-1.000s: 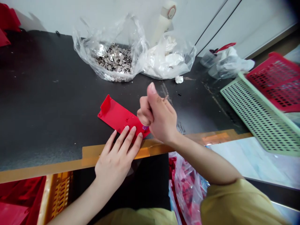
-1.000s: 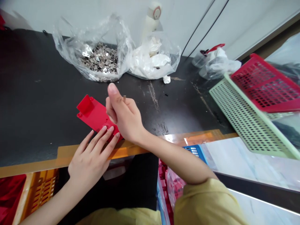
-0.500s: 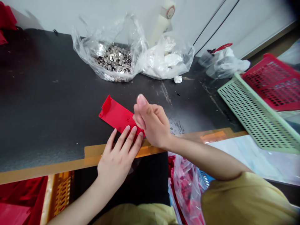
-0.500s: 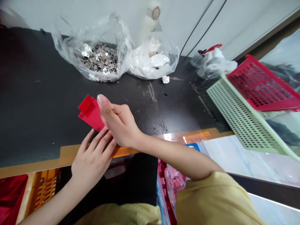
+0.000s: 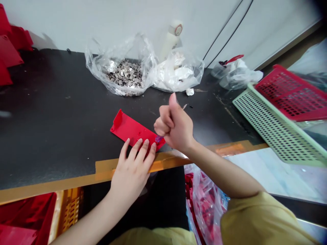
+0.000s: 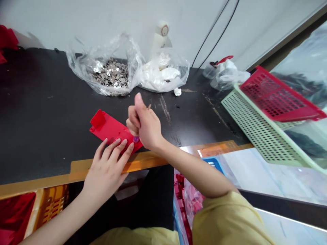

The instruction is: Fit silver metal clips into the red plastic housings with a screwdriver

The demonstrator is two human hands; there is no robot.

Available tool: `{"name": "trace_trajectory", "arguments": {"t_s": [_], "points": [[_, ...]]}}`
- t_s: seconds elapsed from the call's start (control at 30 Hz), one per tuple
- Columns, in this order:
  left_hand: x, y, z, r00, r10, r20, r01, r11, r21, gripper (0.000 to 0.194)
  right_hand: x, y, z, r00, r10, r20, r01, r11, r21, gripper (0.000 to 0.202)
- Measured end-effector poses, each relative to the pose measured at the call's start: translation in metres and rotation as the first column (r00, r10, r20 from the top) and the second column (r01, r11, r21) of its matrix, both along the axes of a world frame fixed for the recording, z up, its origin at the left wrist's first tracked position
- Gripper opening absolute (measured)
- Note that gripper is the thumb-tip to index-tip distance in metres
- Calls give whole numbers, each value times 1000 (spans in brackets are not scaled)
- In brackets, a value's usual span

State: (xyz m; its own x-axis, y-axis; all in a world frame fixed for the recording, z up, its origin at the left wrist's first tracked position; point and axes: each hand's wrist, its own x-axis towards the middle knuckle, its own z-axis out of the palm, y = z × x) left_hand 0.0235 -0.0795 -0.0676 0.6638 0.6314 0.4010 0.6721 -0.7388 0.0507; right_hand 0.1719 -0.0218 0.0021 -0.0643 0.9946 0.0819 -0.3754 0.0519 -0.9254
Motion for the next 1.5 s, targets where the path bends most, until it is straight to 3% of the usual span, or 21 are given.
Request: {"name": "trace_trajectory", "arguments": {"t_s": [0.33,0.73,0.83,0.9,1.0,1.07,1.27,1.5], "points": [[-2,-1,-3,1000,12,19,-11,999,-40,56,-5,3,-3,998,38,56,-38,999,-10,65],[-1,0,3,1000,28,0,-28,995,-94,63,-9,23,-1,994,111,19,-101,956,-275,61],[-1,3,8,1000,21,-19,-23,994,-109,72,9,24,7,992,-20,-127,-11,970,-241,58],[0,5,10,999,6,-33,-10,994,-105,77,26,19,13,948,-193,-252,155,974,-166,56],[0,8,14,998,-7,-60,1,996,-91,78,52,4,12,862,-404,-306,383,915,-129,55],[1,10,17,997,-7,-77,0,997,-82,77,65,-9,3,831,-477,-285,446,879,-170,54],[-1,7,17,998,-41,-55,41,999,-13,71,84,-43,-22,769,-537,-347,475,843,-253,51],[-26,-18,-2,971,-225,82,202,955,217,27,96,-62,-32,761,-506,-405,462,862,-208,49]]}}
